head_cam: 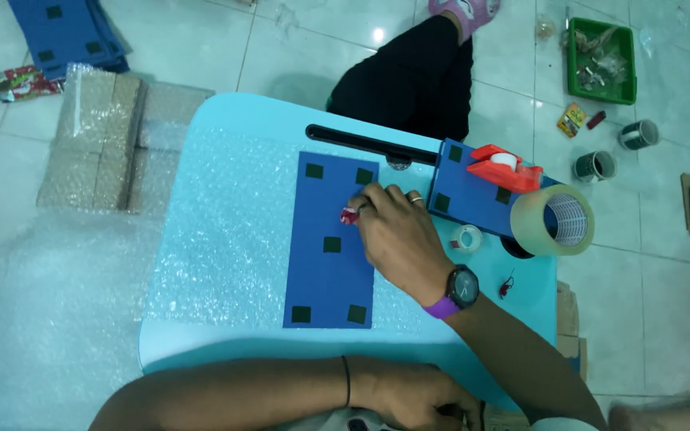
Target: The person sits on the floor and wipes a blue rectangular board with a small red-and-white cloth. They repeatedly rub the surface and the black square patches on the board, occasionally folding the cloth. The workspace includes bubble wrap, tape, and other craft items on a light blue tray.
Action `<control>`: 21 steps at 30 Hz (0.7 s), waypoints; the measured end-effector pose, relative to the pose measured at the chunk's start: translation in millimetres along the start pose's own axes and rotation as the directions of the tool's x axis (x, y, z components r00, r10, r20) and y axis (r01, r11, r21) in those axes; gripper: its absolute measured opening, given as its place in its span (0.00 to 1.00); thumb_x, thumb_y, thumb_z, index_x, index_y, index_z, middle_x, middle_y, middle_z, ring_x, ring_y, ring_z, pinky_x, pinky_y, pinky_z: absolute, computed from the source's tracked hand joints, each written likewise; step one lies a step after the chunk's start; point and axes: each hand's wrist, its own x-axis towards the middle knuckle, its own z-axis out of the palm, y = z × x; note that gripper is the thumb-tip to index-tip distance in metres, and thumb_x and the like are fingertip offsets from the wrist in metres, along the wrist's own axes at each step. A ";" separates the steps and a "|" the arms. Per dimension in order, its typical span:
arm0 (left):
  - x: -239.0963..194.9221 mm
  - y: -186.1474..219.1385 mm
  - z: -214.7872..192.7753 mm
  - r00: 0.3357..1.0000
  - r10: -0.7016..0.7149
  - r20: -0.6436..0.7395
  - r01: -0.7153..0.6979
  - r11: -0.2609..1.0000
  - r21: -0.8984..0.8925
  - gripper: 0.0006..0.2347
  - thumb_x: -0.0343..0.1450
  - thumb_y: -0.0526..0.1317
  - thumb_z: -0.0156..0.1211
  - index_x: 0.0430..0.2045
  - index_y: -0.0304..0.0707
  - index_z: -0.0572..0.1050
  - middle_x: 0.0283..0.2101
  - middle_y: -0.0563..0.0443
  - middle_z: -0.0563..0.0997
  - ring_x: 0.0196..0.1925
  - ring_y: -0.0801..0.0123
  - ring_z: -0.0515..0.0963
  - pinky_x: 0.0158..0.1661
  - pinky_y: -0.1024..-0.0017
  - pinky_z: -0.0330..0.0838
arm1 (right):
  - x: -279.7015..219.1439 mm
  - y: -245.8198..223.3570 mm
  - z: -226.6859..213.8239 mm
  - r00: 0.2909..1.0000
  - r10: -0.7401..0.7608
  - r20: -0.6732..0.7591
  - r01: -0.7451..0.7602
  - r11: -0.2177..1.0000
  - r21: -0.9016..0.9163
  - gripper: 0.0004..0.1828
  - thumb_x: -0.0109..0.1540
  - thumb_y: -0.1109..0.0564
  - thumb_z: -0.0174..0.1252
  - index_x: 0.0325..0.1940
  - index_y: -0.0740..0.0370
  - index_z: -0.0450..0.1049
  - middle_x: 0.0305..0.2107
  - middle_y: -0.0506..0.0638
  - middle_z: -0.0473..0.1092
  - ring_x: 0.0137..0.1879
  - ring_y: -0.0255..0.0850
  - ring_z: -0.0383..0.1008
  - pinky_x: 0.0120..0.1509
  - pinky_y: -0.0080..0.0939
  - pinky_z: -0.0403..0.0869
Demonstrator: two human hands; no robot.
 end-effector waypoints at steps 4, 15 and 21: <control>3.2 -16.7 4.6 0.995 0.087 -0.040 -0.085 0.995 0.044 0.17 0.77 0.51 0.54 0.55 0.45 0.77 0.54 0.51 0.81 0.49 0.66 0.80 0.51 0.69 0.73 | -29.7 -21.1 -6.3 0.982 -0.040 0.187 0.019 0.993 0.117 0.21 0.57 0.72 0.54 0.50 0.55 0.75 0.48 0.51 0.68 0.49 0.48 0.68 0.51 0.55 0.65; -7.8 9.1 -1.4 1.000 -0.028 -0.002 0.028 0.991 0.130 0.17 0.75 0.44 0.55 0.57 0.41 0.75 0.55 0.47 0.81 0.51 0.63 0.80 0.51 0.67 0.73 | 6.6 1.1 1.4 0.996 0.081 0.044 -0.079 0.996 -0.041 0.16 0.60 0.71 0.50 0.46 0.58 0.76 0.44 0.53 0.68 0.47 0.52 0.69 0.52 0.57 0.63; -7.8 -5.6 0.5 0.991 0.134 -0.016 -0.127 0.963 0.237 0.09 0.78 0.41 0.53 0.48 0.42 0.76 0.53 0.49 0.82 0.52 0.61 0.81 0.53 0.65 0.73 | -15.6 -13.8 -6.6 0.981 0.053 0.188 -0.049 0.998 -0.025 0.16 0.62 0.67 0.52 0.51 0.55 0.77 0.45 0.50 0.68 0.46 0.51 0.69 0.50 0.57 0.63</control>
